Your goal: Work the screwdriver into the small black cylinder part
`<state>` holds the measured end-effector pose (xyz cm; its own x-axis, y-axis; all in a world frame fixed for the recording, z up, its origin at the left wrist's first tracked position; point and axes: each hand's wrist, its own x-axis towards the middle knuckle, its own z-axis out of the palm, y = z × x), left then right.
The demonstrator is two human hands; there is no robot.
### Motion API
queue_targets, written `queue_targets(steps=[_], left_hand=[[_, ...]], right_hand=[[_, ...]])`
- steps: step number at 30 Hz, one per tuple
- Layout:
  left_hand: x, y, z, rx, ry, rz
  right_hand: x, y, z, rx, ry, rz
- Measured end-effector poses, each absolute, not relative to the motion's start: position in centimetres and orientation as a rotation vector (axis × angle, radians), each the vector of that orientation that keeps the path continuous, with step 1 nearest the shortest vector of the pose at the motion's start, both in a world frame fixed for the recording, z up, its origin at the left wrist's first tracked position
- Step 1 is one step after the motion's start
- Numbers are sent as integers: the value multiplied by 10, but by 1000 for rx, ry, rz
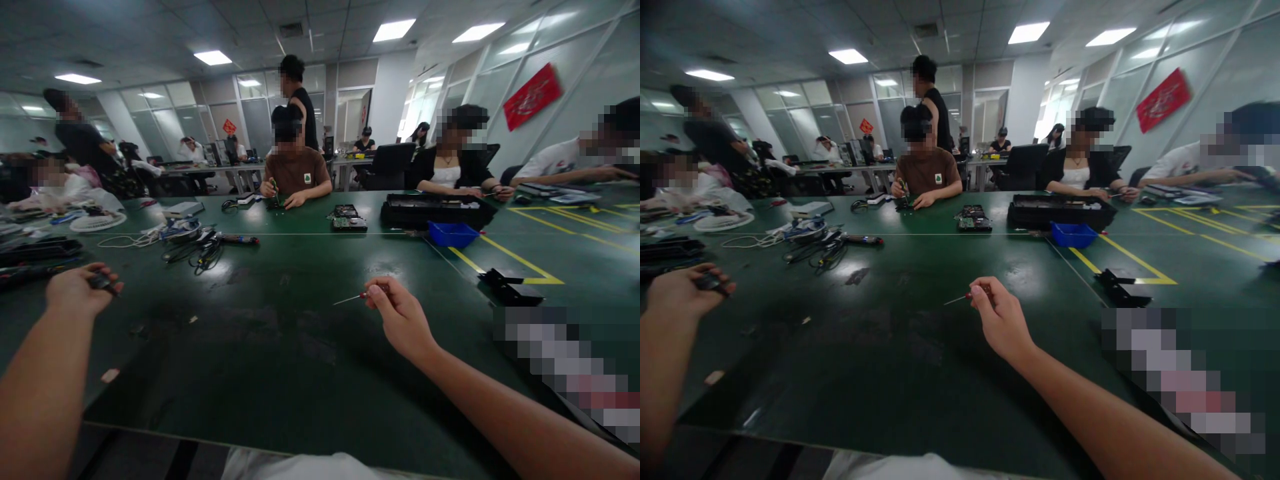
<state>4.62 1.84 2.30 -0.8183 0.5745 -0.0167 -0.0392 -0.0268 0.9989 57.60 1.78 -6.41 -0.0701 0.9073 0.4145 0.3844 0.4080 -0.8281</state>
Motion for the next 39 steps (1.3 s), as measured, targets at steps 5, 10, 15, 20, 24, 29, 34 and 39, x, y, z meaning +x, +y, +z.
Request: queue_targets(steps=[5, 10, 15, 20, 24, 29, 34, 39], left_hand=[[124, 66, 21, 667, 1367, 1722], [226, 88, 10, 803, 1114, 1457], [329, 66, -24, 909, 881, 1240], [380, 34, -55, 1281, 816, 1096], [379, 26, -66, 1561, 875, 949], [374, 27, -74, 1546, 890, 948], [370, 29, -73, 1717, 948, 974], [367, 31, -75, 1720, 1001, 1004]], right_hand=[[579, 18, -65, -1145, -1647, 630], [581, 18, -62, -1148, -1601, 606], [584, 14, -52, -1151, -1495, 532], [583, 9, -43, -1132, -1402, 441], [584, 6, -45, -1061, -1416, 393], [588, 4, -52, -948, -1523, 439], [589, 3, -54, -952, -1603, 440], [586, 4, -54, -1031, -1680, 448]])
